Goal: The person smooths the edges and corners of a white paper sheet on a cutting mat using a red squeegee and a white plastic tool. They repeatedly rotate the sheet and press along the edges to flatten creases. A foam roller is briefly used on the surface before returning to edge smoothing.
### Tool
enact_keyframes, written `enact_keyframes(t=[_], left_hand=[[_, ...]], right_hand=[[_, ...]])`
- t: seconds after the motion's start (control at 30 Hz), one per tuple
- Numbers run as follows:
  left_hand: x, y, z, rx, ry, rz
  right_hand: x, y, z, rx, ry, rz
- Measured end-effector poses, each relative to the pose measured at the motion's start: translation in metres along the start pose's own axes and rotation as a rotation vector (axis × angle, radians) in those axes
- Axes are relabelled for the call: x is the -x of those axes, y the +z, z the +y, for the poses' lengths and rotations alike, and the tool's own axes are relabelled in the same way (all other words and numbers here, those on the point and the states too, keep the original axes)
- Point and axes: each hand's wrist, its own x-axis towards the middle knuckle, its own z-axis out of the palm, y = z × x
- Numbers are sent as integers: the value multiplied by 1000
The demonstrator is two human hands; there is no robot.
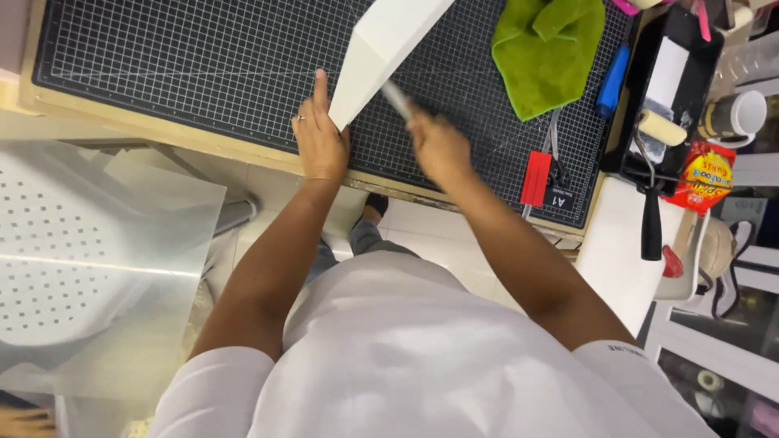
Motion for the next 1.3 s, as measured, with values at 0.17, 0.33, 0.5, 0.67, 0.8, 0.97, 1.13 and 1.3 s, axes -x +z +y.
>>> enact_keyframes(t=[0.17, 0.33, 0.5, 0.67, 0.8, 0.97, 1.13, 1.3], left_hand=[[-4, 0, 1, 5, 18, 60], [6, 1, 0, 3, -15, 25], [4, 3, 0, 27, -18, 51], [2, -4, 4, 46, -47, -14], [-14, -25, 18, 192, -19, 28], [-45, -99, 81, 490, 79, 48], [-59, -109, 91, 514, 131, 57], [-60, -111, 93, 467, 93, 4]], right_hand=[[15, 8, -22, 98, -8, -159], [8, 14, 3, -34, -18, 81], [29, -9, -33, 125, -16, -212], [21, 25, -10, 46, -23, -25], [37, 22, -30, 1, -24, -209], [41, 48, -17, 41, -107, -32], [29, 23, -26, 3, -62, -214], [51, 34, -48, 0, -91, -201]])
